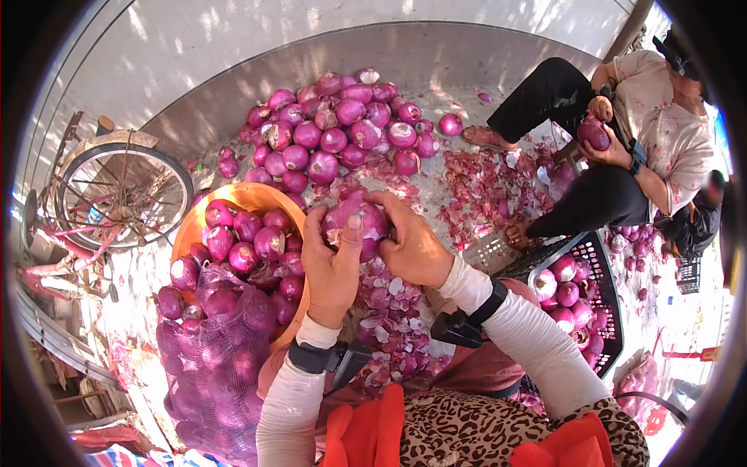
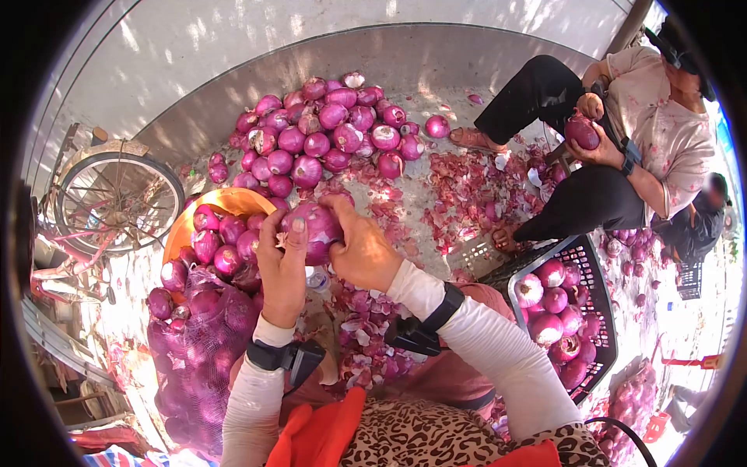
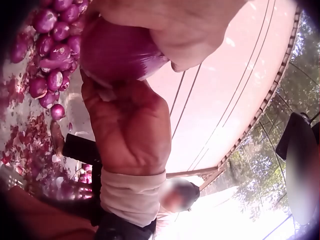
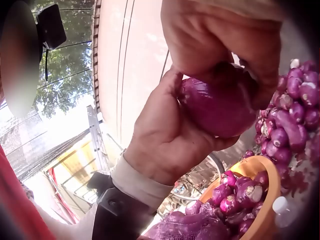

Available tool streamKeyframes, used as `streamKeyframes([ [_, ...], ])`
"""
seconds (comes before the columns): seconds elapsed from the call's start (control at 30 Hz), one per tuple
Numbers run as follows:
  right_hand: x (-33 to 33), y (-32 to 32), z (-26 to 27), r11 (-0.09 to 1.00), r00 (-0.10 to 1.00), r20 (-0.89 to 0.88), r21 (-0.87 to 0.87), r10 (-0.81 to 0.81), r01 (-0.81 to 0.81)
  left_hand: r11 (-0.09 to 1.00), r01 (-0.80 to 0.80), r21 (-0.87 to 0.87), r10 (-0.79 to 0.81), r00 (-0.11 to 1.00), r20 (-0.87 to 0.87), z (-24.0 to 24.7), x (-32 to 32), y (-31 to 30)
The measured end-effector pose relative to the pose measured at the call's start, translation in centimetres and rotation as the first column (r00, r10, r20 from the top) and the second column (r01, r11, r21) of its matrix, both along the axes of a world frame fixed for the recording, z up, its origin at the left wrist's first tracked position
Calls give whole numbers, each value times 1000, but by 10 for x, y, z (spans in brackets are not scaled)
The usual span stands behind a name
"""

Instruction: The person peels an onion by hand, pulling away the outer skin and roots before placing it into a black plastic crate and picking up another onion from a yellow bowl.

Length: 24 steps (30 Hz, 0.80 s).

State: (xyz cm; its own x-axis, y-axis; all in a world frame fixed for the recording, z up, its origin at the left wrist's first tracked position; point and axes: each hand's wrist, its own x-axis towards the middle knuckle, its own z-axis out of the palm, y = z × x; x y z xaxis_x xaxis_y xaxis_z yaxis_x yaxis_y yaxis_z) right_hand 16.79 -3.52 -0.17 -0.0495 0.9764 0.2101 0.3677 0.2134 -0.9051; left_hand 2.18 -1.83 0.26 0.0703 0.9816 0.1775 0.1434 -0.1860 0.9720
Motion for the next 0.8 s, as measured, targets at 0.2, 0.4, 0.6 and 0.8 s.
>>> streamKeyframes([
  [0.2, 8, 5, -4, 992, 975, -220, -127, -5, -24, 996, 54, -72, -34, 968, 250, -13, -16, 9],
  [0.4, 14, 4, 14, 962, 937, -347, -238, 44, -133, 871, 256, -419, 168, 646, 744, 6, -18, 15],
  [0.6, 11, 2, 11, 968, 953, -292, -206, 80, -145, 843, 306, -442, 163, 638, 753, 1, -19, 18],
  [0.8, 12, 2, 16, 969, 988, -96, -207, 119, -137, 837, 273, -474, 193, 663, 723, 4, -15, 16],
])
